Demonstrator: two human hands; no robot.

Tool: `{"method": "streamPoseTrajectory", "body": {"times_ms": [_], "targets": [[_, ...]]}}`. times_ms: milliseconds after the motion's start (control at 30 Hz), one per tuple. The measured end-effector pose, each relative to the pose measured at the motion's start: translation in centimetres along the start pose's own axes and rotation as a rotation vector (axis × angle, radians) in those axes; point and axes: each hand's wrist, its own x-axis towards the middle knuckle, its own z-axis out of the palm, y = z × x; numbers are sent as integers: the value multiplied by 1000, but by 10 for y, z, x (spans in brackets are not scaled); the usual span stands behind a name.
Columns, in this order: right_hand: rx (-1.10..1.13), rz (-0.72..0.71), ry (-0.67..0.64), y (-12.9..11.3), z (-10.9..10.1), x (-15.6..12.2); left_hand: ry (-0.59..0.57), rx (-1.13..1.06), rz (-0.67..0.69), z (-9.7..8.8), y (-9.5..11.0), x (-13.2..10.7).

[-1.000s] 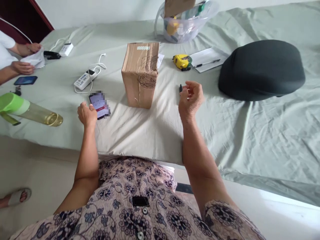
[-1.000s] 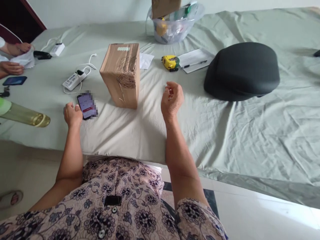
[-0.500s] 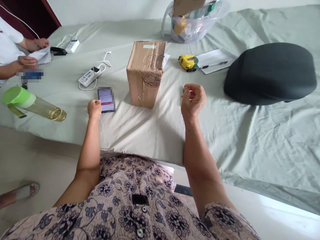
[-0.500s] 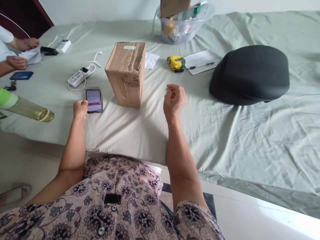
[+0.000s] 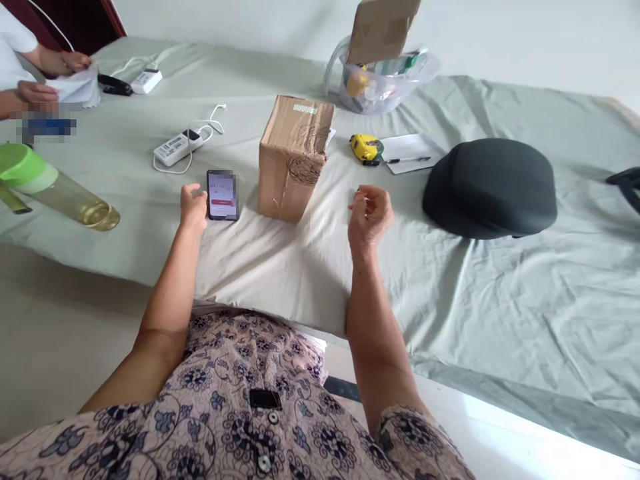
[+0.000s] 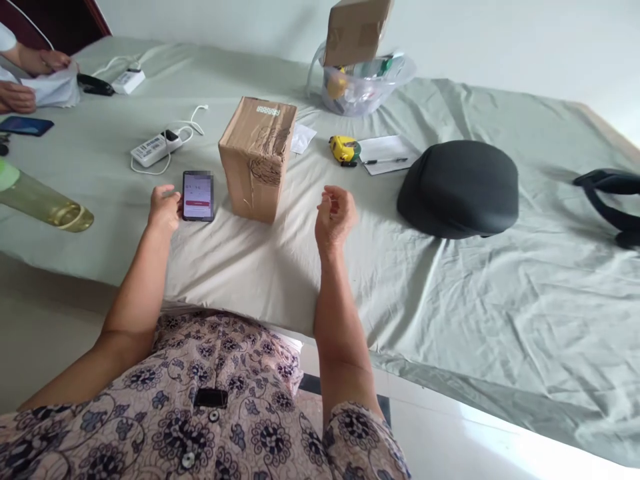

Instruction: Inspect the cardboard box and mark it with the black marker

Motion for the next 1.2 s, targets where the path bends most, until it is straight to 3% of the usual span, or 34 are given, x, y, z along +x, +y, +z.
{"method": "streamPoseTrajectory", "body": {"times_ms": [67,133,433,633,767,867,967,1033,1100,1200], "targets": [[-4,8,-2,-2,1,-1,-6,-107,-156,4,0,-3],[-1,15,-4,-4,1,-2,-4,-162,-213,7,1,-7],[51,95,-53,-18,-2,-1,-38,-221,-146,11,4,-21],[225,167,-208,-39,-6,-2,-7,-245,-49,2,-2,-44],[346,232,-491,-56,-12,-6,39,-330,47,-6,-8,-64],[400,304,-855,-66,-15,-8,37,-365,114,-16,-10,-77],[383,349,-1264,-72,-14,-11,-83,-441,196,-24,-3,-90],[359,338,-1467,-74,-13,-12,-191,-462,254,-24,7,-103],[373,341,-1592,-76,-11,-15,-298,-470,287,-18,19,-119],[450,383,-1661,-80,-11,-18,-484,-515,270,-1,33,-142]]}}
